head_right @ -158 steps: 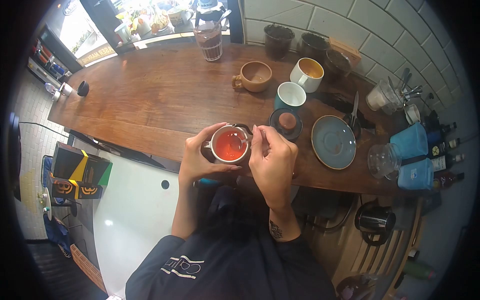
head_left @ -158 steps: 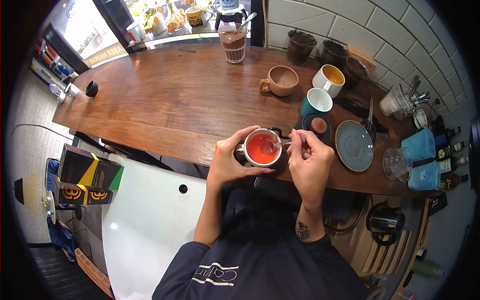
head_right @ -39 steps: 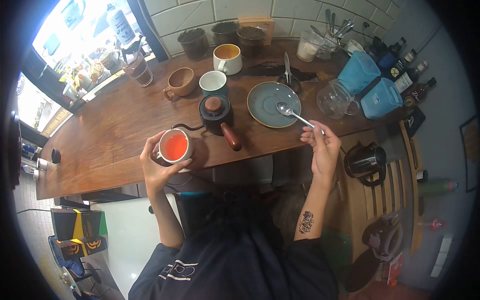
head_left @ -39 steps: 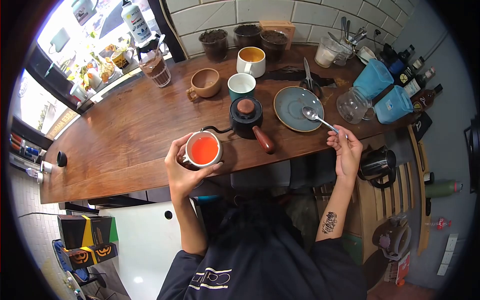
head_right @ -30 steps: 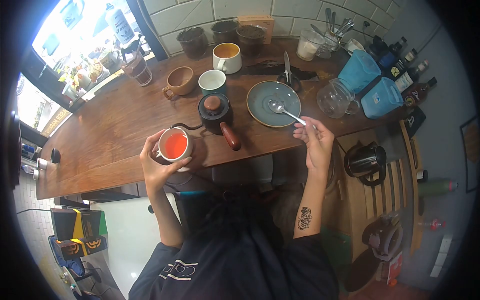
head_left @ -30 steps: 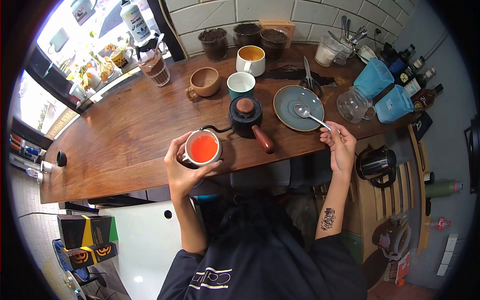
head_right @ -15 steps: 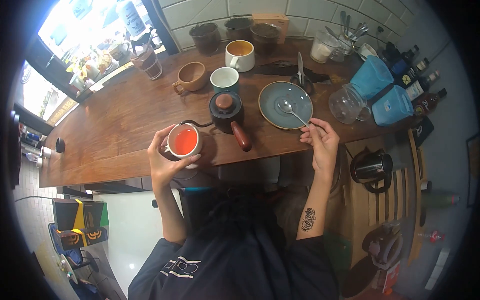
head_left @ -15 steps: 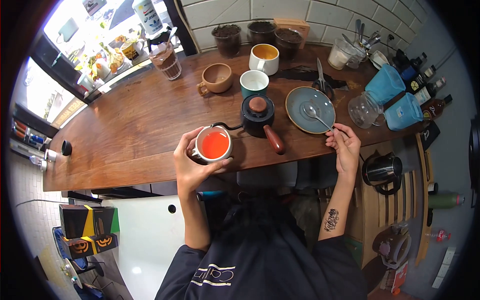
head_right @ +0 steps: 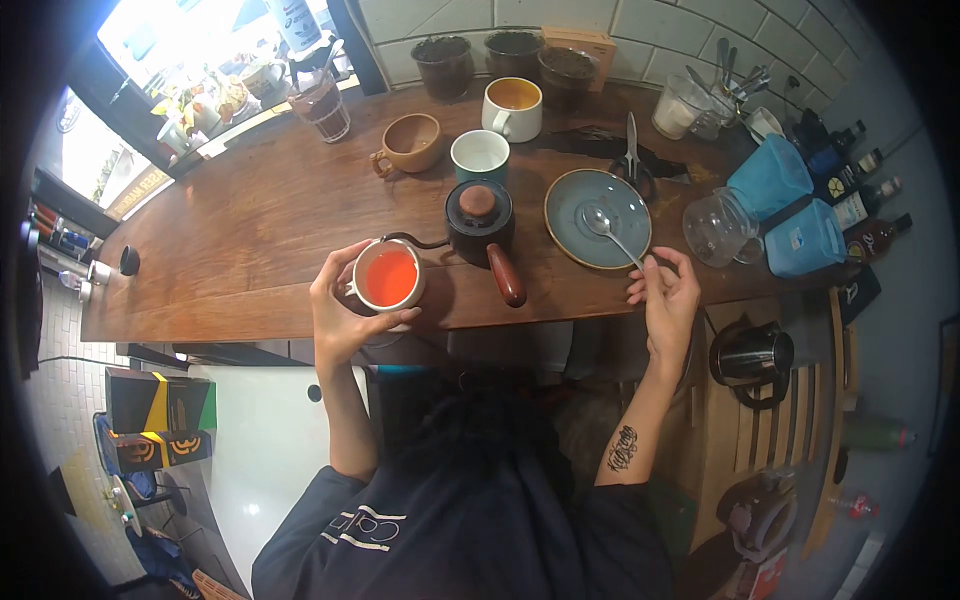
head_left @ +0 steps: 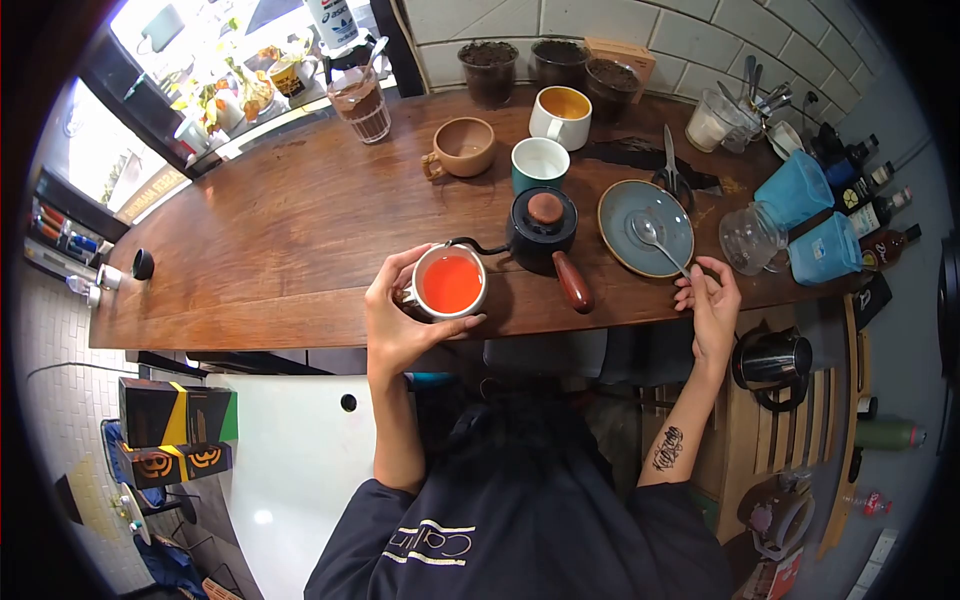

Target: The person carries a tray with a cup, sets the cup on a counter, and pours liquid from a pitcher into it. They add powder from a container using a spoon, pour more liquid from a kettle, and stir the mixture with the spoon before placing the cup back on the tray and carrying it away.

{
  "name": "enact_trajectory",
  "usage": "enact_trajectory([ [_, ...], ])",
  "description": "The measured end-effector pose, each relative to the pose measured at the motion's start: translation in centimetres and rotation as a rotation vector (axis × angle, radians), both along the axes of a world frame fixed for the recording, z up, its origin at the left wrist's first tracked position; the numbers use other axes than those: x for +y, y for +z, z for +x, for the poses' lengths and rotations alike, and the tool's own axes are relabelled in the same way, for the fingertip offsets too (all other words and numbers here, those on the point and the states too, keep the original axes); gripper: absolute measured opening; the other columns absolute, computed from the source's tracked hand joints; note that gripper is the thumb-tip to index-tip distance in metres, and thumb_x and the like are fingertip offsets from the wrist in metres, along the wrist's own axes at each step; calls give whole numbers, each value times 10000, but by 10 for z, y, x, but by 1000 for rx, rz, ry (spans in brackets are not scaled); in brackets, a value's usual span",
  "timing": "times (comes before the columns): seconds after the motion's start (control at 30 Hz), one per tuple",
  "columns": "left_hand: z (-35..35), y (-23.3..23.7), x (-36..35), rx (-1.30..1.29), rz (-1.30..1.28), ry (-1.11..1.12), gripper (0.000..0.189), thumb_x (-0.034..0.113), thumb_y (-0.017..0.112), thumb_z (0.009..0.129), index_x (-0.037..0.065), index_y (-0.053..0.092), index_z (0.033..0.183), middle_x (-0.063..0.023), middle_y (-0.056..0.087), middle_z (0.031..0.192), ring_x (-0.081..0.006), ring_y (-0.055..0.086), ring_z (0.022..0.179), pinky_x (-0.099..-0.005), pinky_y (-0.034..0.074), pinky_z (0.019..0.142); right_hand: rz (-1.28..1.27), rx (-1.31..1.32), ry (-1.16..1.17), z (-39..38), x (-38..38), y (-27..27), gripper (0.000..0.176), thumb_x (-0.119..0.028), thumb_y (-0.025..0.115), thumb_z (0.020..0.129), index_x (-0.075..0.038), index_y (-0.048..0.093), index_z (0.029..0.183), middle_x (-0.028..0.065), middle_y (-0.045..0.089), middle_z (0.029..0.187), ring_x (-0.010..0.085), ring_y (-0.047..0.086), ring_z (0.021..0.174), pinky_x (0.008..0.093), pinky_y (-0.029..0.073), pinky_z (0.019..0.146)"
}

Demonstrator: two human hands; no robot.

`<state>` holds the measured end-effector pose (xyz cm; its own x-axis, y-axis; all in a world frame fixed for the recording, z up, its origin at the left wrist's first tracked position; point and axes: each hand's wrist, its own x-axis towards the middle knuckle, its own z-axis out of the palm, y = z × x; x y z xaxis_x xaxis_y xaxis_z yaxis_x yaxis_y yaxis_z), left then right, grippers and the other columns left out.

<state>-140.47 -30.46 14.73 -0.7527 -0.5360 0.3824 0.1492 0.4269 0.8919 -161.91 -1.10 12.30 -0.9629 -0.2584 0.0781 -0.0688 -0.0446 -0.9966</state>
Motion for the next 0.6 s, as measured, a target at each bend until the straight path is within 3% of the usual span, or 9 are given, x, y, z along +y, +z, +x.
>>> enact_trajectory([
  [0.1,1,-2,-1,23,16,-13,810,105,917,480,-52,504,1160,-168,652,1035,-209,638,980,-329,525,863,140,95,-76,0,4,2,220,-124,583,917,12,524,1080,106,613,766,96,557,617,216,453,539],
  [0.17,1,-2,0,23,16,-5,813,108,918,480,-54,503,1160,-169,651,1039,-211,636,986,-331,523,867,359,291,-250,1,4,6,229,-127,584,916,3,525,1095,75,589,782,81,539,649,217,426,553],
  [0.3,3,-3,-3,23,-19,-1,814,114,919,481,-55,502,1159,-172,649,1044,-215,633,998,-335,522,872,463,476,-386,10,-3,20,200,-119,596,901,0,560,1057,45,536,802,90,493,664,227,398,555],
  [0.33,3,-2,-3,23,-20,3,814,114,919,481,-55,502,1159,-172,649,1044,-215,633,998,-335,522,872,455,516,-430,16,-10,28,134,-84,594,889,5,587,988,46,541,810,108,487,656,240,401,563],
  [0.47,4,1,-2,3,7,16,808,111,917,485,-50,503,1160,-170,652,1034,-216,633,1001,-333,524,868,411,754,-409,30,-24,37,81,-46,591,875,13,603,929,43,551,807,119,498,662,242,403,580],
  [0.53,4,2,-2,2,20,21,808,109,915,488,-49,502,1163,-169,654,1030,-216,634,999,-332,525,865,250,744,-227,44,-38,41,44,-16,590,862,13,610,888,46,559,801,124,507,672,240,407,600],
  [0.6,4,3,-2,-6,8,29,805,102,910,497,-51,498,1172,-165,653,1035,-215,635,997,-332,525,864,194,609,-7,58,-48,42,157,-40,622,849,3,607,999,47,559,790,99,506,667,227,405,591],
])
